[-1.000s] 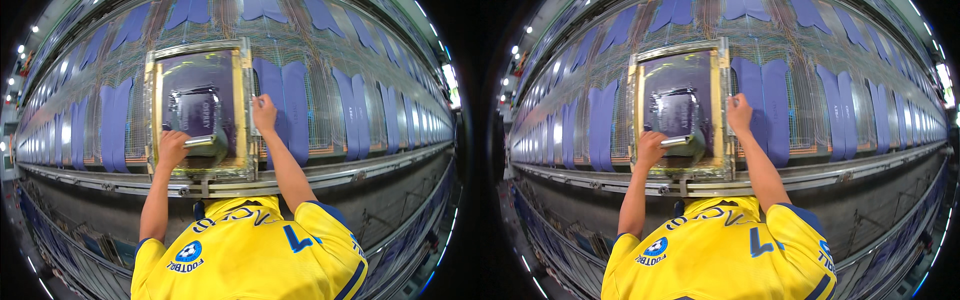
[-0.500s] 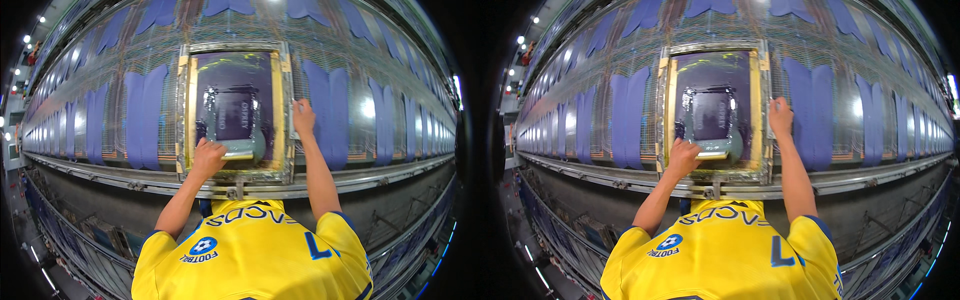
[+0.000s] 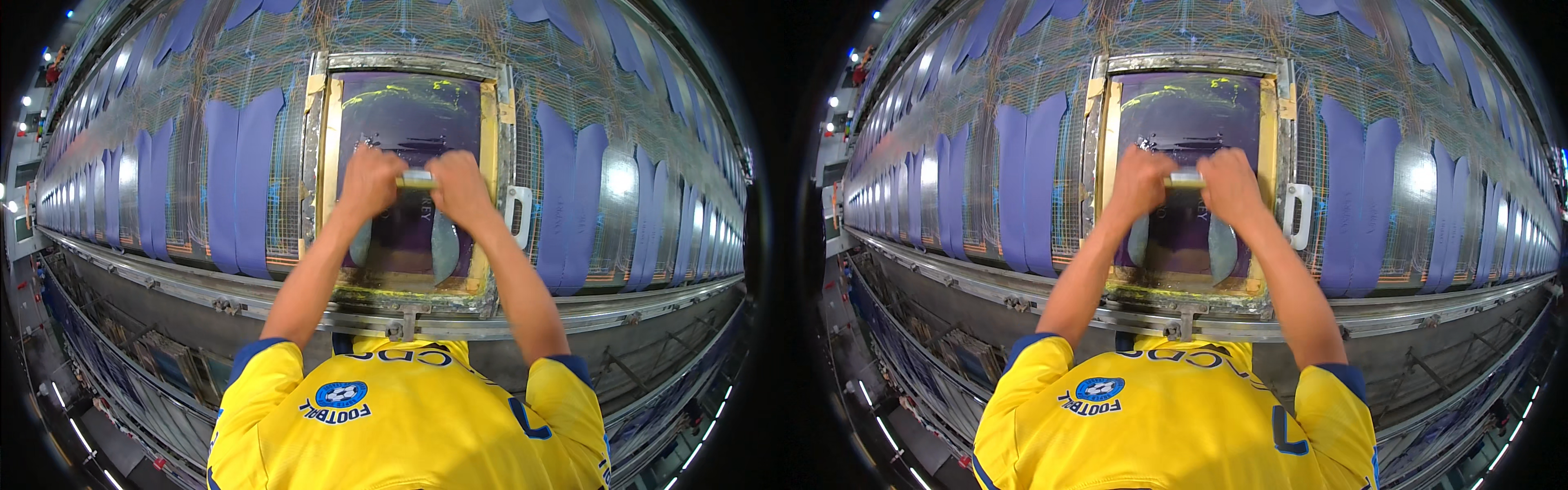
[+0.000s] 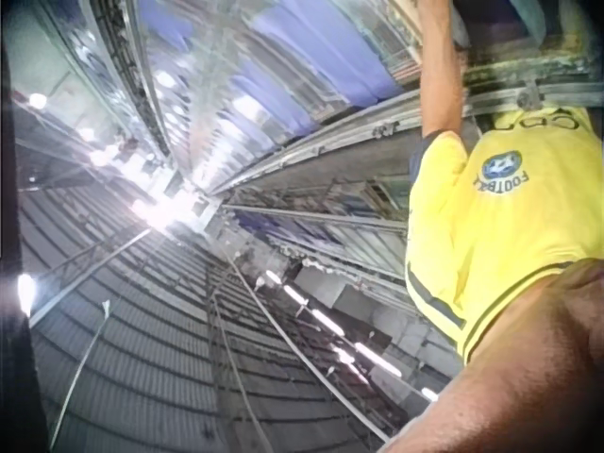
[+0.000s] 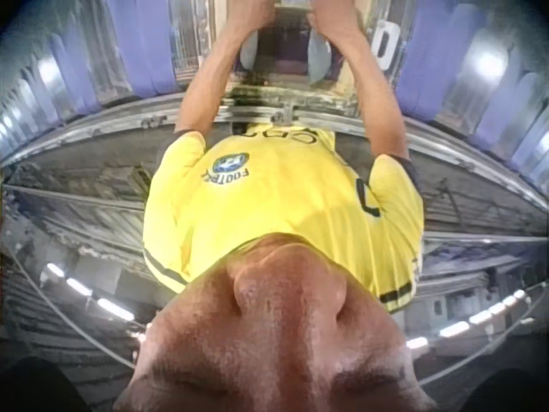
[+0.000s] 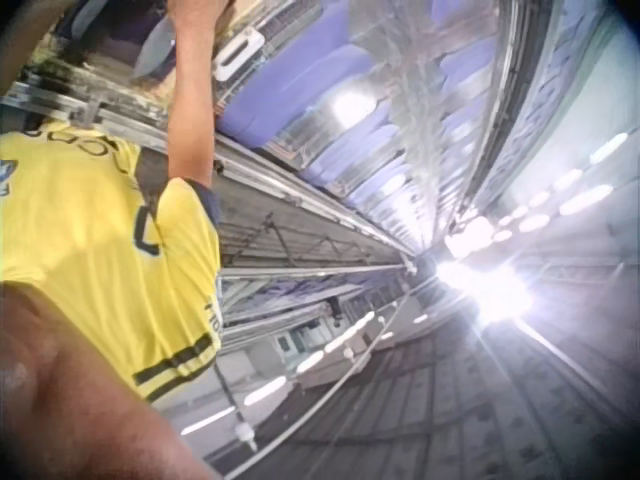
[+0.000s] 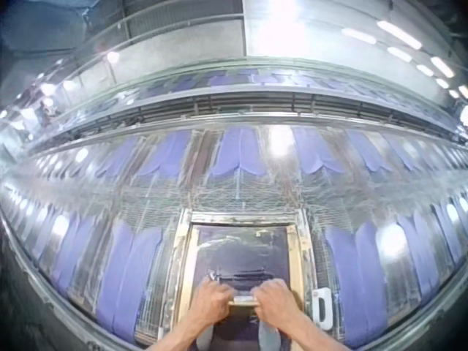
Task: The person uses a squeegee to spread ink across a screen printing frame over a dark garment. The person repeatedly pulls the squeegee downward to transfer ink through the mesh, then lifts and repositions the squeegee to repeat the stroke.
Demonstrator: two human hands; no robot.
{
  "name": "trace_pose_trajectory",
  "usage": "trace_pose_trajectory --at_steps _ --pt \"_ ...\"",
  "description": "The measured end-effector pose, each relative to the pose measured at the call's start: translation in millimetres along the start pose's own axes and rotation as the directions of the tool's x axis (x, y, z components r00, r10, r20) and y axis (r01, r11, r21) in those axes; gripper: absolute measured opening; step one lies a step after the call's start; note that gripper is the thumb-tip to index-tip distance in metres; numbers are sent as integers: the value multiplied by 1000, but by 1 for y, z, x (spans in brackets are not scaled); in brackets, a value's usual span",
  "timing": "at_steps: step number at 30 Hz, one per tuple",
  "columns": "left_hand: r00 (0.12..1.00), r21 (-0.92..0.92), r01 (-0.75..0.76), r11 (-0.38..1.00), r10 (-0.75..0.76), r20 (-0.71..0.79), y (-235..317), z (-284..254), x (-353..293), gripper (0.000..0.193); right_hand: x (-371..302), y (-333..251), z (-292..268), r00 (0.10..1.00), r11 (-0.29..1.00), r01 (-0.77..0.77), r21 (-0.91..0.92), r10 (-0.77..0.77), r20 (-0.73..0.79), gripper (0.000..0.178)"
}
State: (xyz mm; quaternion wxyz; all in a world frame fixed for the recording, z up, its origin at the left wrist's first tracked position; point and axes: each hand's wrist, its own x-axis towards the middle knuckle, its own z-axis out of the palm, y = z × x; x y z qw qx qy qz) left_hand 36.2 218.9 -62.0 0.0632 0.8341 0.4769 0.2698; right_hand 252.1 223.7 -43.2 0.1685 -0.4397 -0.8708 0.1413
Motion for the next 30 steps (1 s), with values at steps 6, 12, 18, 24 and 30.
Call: trace_pose_trajectory --at_steps 6,12,18,24,30 --pt "988 -66 58 996 -48 149 72 -29 -69 19 -85 -46 -10 995 995 49 85 -57 87 32" --pt "995 76 -35 996 28 94 -6 -13 38 6 25 20 -28 997 997 59 -55 -56 57 22" --pt "1000 -10 19 1000 -19 -13 16 0 -5 10 -6 4 -9 999 1000 12 -24 -11 42 27" --pt "983 -66 75 995 -62 174 69 -28 -71 19 -80 -47 -14 988 996 16 89 -30 153 33" --pt "999 72 -37 997 34 35 -6 -6 47 6 34 37 -25 995 996 82 -42 -79 60 23"
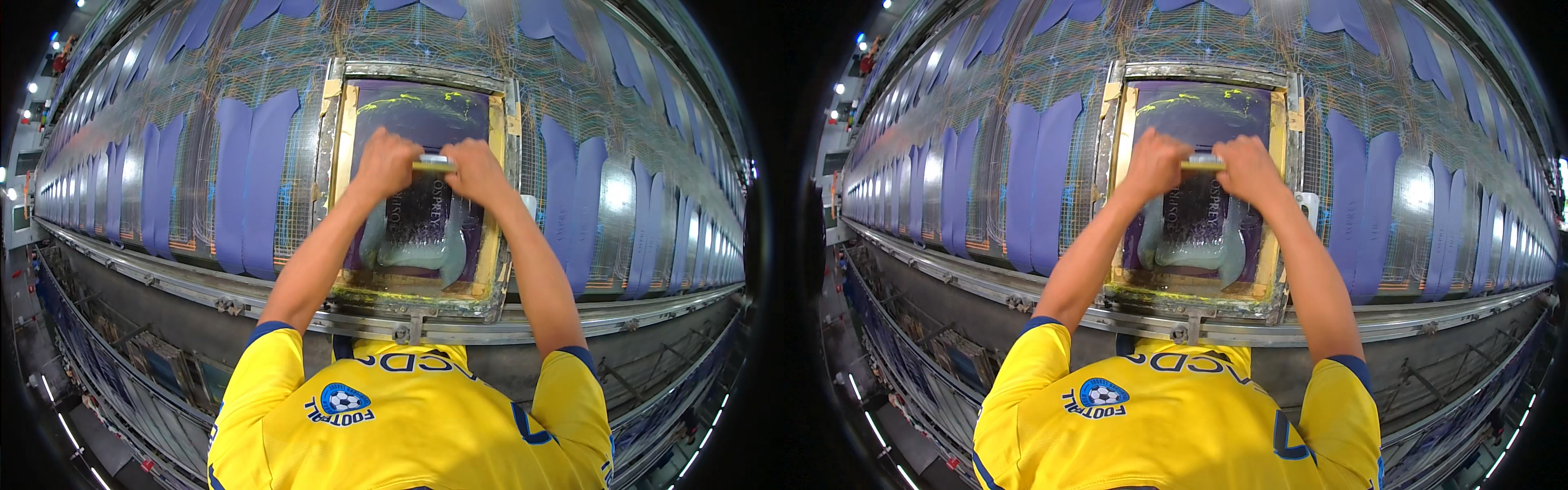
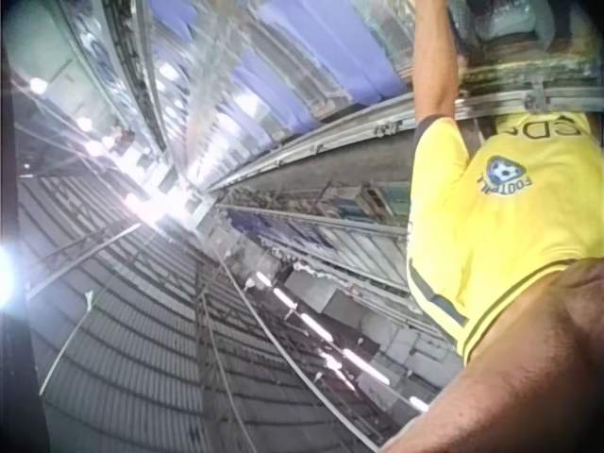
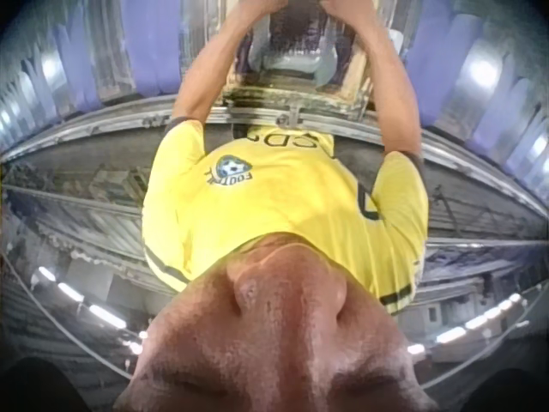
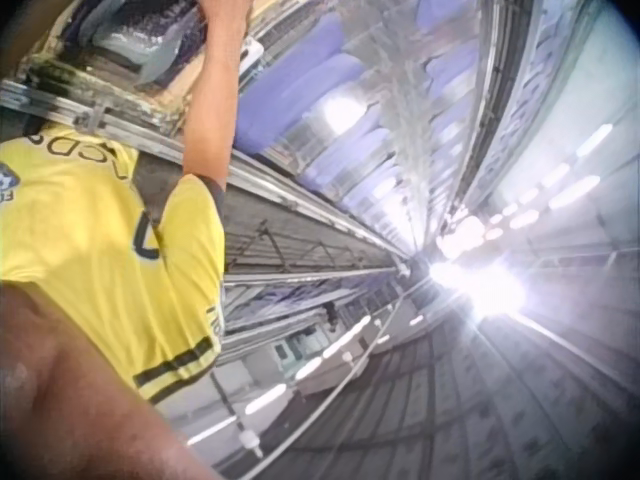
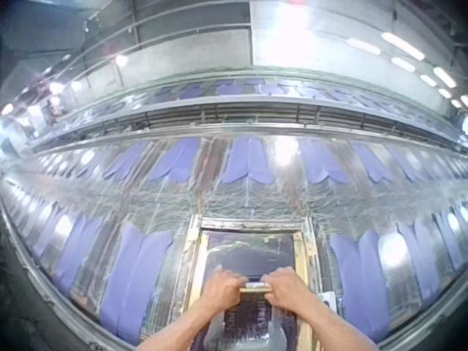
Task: The person uses a squeegee to spread ink across a screen printing frame over a dark garment. The person repeatedly pulls the squeegee downward to transfer ink through the mesh, then lifts and repositions the squeegee to repeat the stroke.
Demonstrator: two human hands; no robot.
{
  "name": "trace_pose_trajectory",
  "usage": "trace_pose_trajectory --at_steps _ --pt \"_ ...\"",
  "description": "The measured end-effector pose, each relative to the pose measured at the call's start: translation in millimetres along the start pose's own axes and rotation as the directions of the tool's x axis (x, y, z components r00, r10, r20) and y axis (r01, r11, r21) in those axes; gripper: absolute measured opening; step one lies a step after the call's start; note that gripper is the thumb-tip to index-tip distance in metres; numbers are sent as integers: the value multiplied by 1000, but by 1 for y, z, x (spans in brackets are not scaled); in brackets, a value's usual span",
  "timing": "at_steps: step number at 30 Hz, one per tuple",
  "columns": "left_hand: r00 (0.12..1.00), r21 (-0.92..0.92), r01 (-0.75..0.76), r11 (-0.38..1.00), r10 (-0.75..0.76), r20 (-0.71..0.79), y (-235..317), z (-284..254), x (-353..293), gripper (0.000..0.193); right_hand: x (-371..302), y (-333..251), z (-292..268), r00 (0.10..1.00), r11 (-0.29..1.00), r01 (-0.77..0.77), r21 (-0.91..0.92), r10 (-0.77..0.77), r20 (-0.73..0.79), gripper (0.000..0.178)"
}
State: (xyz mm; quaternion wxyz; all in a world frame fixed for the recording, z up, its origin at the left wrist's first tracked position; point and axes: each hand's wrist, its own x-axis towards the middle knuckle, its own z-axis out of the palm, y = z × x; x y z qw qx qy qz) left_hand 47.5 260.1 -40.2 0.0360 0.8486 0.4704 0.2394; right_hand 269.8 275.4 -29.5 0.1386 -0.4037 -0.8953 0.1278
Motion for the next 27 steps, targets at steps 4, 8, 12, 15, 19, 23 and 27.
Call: trace_pose_trajectory --at_steps 4,8,12,15,19,23,27 --pt "1000 -34 -2 999 3 12 -27 0 3 8 25 -6 18 995 996 -89 -26 90 40 23" --pt "998 -106 47 993 -41 58 69 -3 -77 13 -88 -56 6 998 997 -36 73 33 49 33" --pt "992 -161 73 984 -55 110 121 -26 -99 14 -138 -78 -15 992 983 -52 178 30 127 41" --pt "993 -144 55 988 -38 115 73 -15 -80 13 -93 -63 -3 984 997 -55 50 45 172 33" --pt "998 9 10 1000 -11 67 2 0 -9 13 -4 -8 0 994 998 -60 18 58 91 26" --pt "995 -36 43 998 -40 91 -8 11 8 17 7 8 12 994 987 -102 126 96 53 21" --pt "999 -19 31 999 -31 21 -7 8 4 16 12 -4 6 995 993 -93 78 92 28 17"
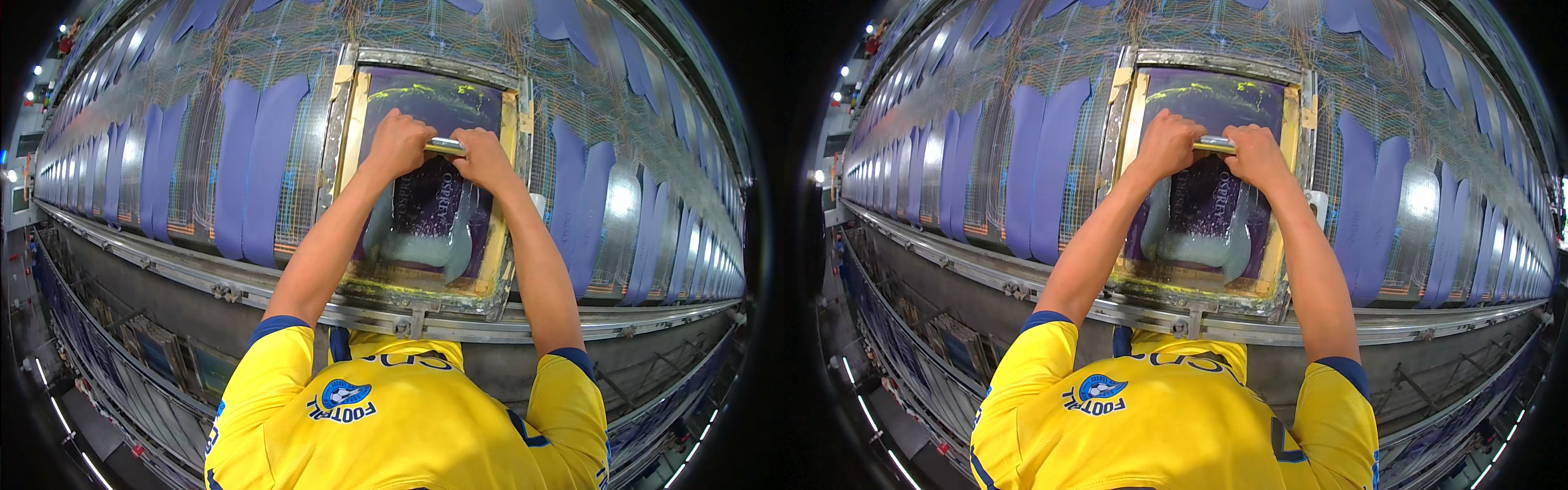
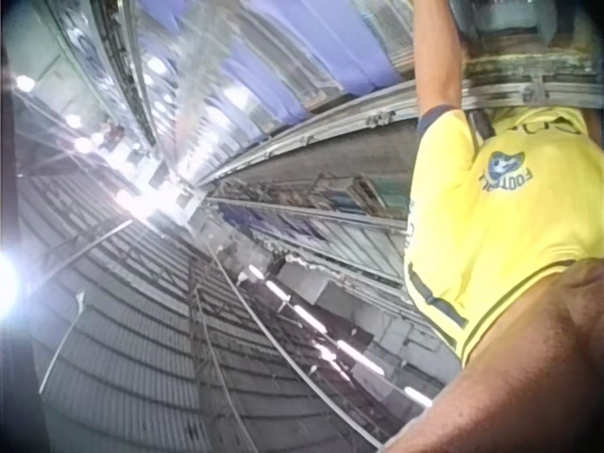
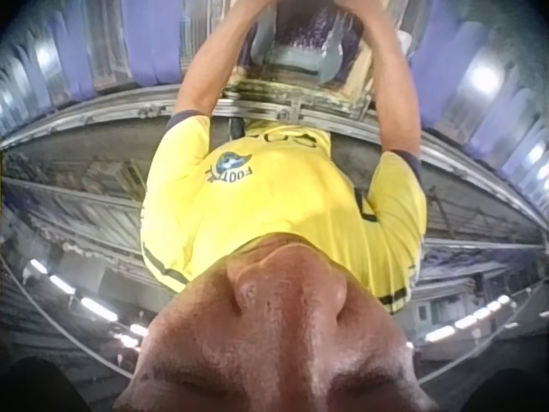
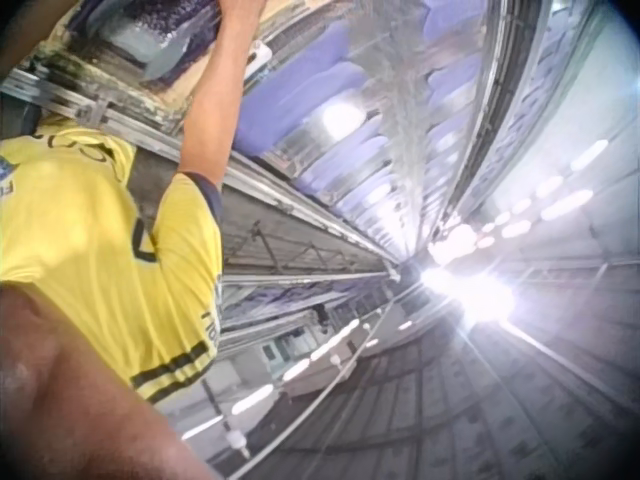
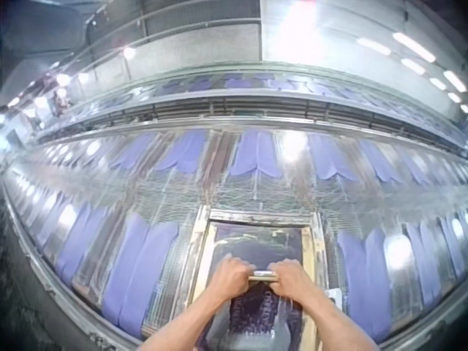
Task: The person uses a squeegee to spread ink across a screen printing frame over a dark garment. The person repeatedly pulls the squeegee downward to transfer ink through the mesh, then lifts and repositions the squeegee to repeat the stroke.
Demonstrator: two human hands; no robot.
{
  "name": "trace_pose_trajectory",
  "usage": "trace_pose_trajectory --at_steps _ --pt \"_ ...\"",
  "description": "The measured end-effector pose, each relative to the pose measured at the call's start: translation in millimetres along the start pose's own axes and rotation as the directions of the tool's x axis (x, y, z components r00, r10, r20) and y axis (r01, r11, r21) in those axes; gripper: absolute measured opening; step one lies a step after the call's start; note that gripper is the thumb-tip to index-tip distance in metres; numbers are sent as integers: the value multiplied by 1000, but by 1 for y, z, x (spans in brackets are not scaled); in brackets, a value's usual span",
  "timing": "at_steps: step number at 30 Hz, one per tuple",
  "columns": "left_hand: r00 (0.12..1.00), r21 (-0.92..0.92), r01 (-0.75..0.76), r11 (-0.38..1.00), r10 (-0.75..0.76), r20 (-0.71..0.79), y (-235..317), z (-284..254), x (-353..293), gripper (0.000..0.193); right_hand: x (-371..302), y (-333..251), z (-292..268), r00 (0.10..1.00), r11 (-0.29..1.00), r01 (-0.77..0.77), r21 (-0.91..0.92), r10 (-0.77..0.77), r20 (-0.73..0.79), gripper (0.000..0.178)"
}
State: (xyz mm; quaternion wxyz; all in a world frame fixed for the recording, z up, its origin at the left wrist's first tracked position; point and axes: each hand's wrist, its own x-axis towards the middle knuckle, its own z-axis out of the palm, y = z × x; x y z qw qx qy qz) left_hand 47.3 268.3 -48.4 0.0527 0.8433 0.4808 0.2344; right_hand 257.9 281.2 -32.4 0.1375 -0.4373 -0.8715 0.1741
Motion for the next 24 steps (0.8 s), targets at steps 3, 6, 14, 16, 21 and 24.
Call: trace_pose_trajectory --at_steps 3,6,14,16,21,24 --pt "1000 14 -6 1000 6 -4 20 0 -37 11 -37 -17 12 1000 1000 -21 -21 21 12 24" --pt "997 -38 29 999 -26 73 75 -16 -112 21 -118 -64 23 999 997 21 78 -24 44 36" --pt "995 -29 103 994 -103 -8 89 -23 -148 28 -109 -6 -11 714 917 -395 61 348 -608 29" --pt "995 -46 97 994 -97 -9 91 -24 -150 28 -119 46 3 527 740 -657 145 588 -614 25" --pt "998 23 51 998 -52 22 95 -24 -137 28 -134 94 2 586 711 -649 272 695 -417 29" --pt "998 1 63 998 -63 32 94 -33 -143 29 -133 70 -20 524 676 -629 383 734 -432 28"
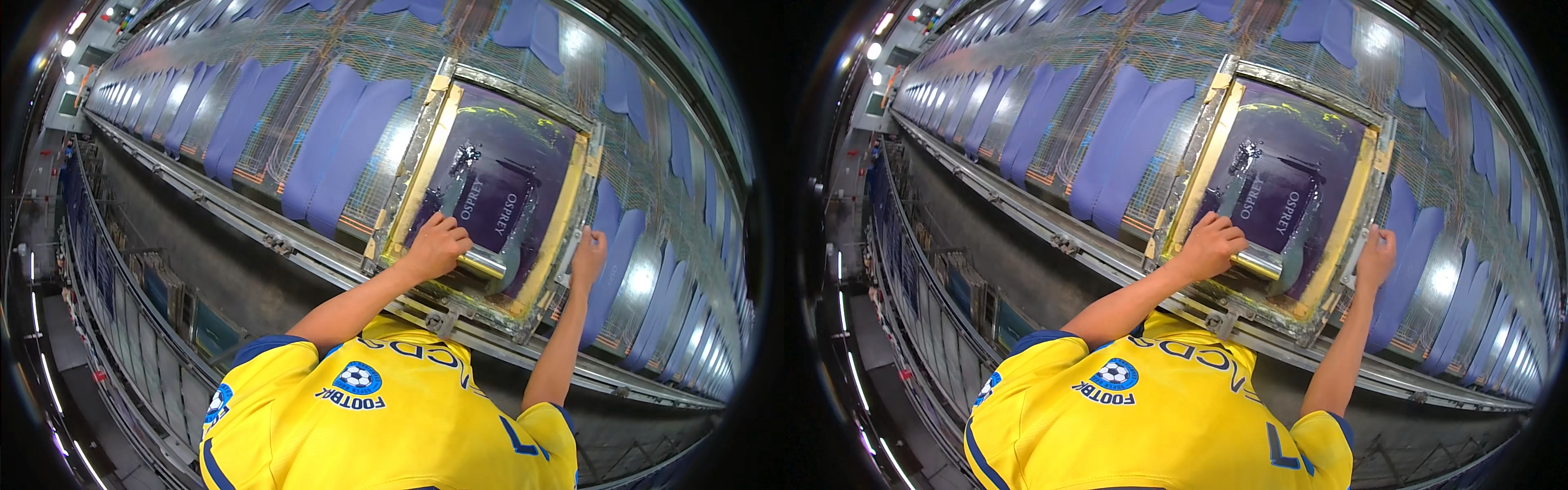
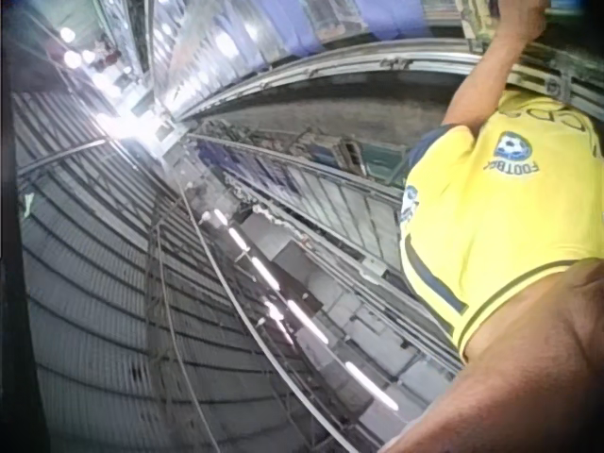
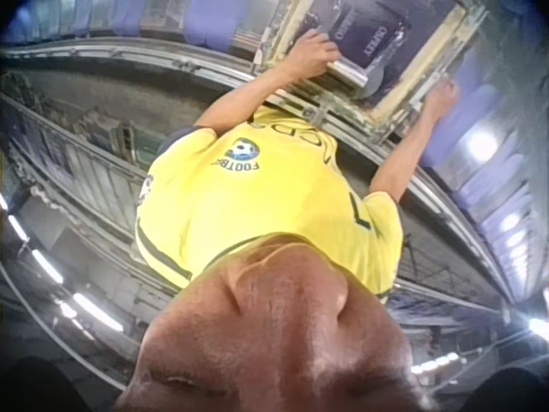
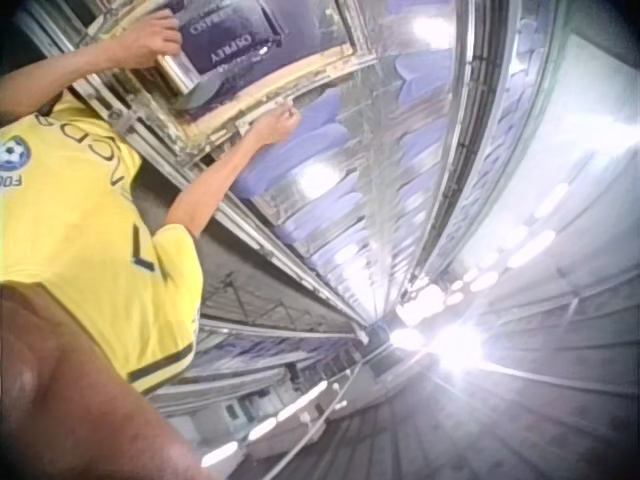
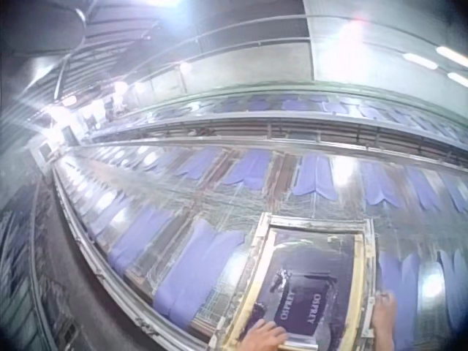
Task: The person uses a squeegee to spread ink across a screen printing frame over a dark garment. The person repeatedly pulls the squeegee downward to transfer ink through the mesh, then lifts and repositions the squeegee to repeat the stroke.
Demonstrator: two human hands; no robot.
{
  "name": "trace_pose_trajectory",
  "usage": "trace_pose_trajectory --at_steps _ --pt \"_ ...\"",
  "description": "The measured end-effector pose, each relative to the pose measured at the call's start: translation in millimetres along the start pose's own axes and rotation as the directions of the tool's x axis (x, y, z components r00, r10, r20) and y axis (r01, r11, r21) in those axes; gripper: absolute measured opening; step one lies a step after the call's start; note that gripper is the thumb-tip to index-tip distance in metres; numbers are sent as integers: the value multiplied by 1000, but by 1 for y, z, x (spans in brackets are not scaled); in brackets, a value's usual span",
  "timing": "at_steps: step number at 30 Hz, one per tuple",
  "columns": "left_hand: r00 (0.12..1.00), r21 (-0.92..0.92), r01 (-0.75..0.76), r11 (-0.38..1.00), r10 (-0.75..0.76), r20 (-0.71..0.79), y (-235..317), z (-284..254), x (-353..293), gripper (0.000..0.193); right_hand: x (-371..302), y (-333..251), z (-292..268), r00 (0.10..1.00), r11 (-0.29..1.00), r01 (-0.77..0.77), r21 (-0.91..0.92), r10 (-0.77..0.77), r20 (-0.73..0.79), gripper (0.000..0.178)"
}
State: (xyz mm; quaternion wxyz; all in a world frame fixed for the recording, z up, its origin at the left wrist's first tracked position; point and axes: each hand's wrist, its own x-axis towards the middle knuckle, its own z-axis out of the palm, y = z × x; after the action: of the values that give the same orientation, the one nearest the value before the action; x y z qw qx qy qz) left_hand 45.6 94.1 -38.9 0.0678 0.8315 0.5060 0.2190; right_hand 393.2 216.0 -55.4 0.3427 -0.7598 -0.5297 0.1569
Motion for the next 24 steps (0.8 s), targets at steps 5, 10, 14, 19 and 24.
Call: trace_pose_trajectory --at_steps 5,10,14,19,24 --pt "992 -48 36 998 -42 -119 -10 -4 16 22 2 -38 2 993 990 118 79 -117 -21 26" --pt "994 15 85 996 -86 60 -69 -30 18 29 -19 -50 72 996 979 93 179 -90 -27 25" --pt "997 18 54 998 -55 45 -85 -22 4 25 -21 -49 108 999 968 53 247 -52 -14 25" --pt "999 -21 18 1000 -17 30 -75 -43 -15 23 -18 -72 92 1000 974 1 225 -4 11 25" --pt "991 -87 14 996 -2 134 -61 -44 -28 25 -5 -67 75 999 990 9 142 -4 -36 25"
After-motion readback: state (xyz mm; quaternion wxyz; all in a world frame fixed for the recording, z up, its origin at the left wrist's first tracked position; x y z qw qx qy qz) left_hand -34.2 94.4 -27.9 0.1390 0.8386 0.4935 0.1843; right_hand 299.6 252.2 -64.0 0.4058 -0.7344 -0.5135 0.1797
